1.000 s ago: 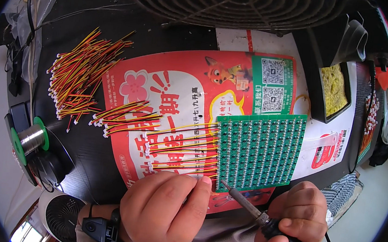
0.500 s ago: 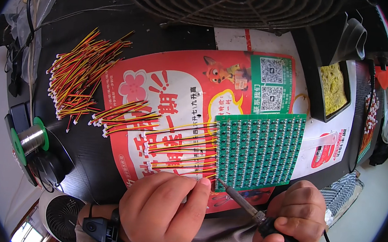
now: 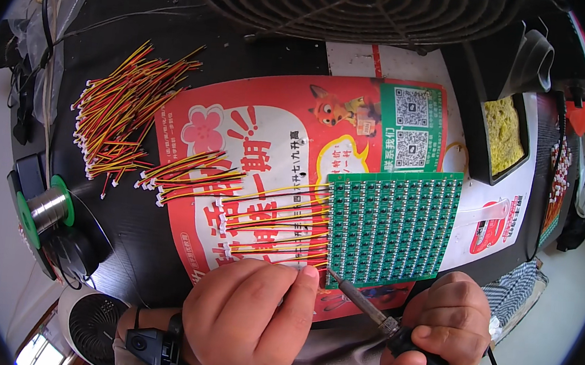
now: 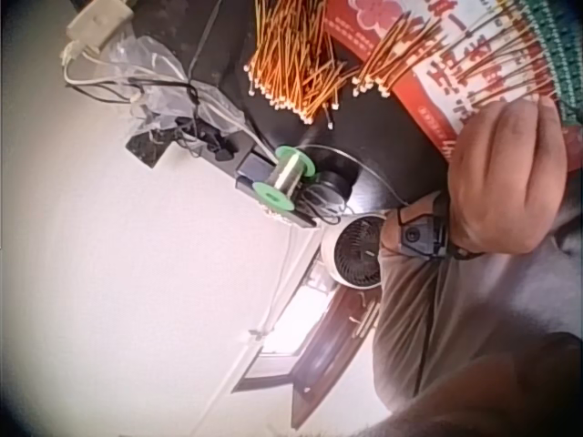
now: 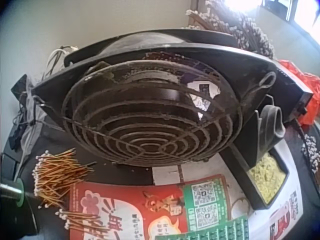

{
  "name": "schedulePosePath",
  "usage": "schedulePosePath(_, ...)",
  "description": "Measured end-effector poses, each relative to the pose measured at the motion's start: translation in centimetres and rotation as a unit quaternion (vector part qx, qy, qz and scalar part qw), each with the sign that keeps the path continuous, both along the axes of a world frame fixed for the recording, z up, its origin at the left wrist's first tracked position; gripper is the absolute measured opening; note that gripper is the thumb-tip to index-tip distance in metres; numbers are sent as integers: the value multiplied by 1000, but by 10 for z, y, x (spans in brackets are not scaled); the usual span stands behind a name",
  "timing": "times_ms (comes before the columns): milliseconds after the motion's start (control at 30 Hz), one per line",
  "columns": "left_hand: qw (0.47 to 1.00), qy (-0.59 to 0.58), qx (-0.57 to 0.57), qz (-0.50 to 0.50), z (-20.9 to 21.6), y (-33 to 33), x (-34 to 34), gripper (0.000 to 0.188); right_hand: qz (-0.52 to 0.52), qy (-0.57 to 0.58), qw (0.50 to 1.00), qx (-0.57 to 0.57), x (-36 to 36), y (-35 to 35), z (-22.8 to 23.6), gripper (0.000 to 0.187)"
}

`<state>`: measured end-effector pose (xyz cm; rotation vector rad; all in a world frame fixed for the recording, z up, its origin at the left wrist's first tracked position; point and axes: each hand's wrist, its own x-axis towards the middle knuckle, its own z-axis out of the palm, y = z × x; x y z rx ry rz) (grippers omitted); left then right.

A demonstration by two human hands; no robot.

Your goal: Soldering multiple sets of wires to a printed circuit board.

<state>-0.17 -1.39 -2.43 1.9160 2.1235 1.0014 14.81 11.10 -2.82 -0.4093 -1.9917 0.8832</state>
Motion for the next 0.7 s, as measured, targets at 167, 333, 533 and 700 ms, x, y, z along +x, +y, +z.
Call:
schedulePosePath(167,1000,2,0,-7,1,0,-1,27,3,0,1000,3,1,-1,1,27)
schedulePosePath(333,1000,1,5,-9,0,1,-1,26,-13,20,1000,14,7,0,0,36)
schedulePosePath(533,1000,3,1,-1,3,0,1,23,-25,44,999,-12,11,-5,-3,46)
schedulePosePath(700,1000,-6,0,-8,4,5,4,21,-28,12,993,-110,20,-17,28,28)
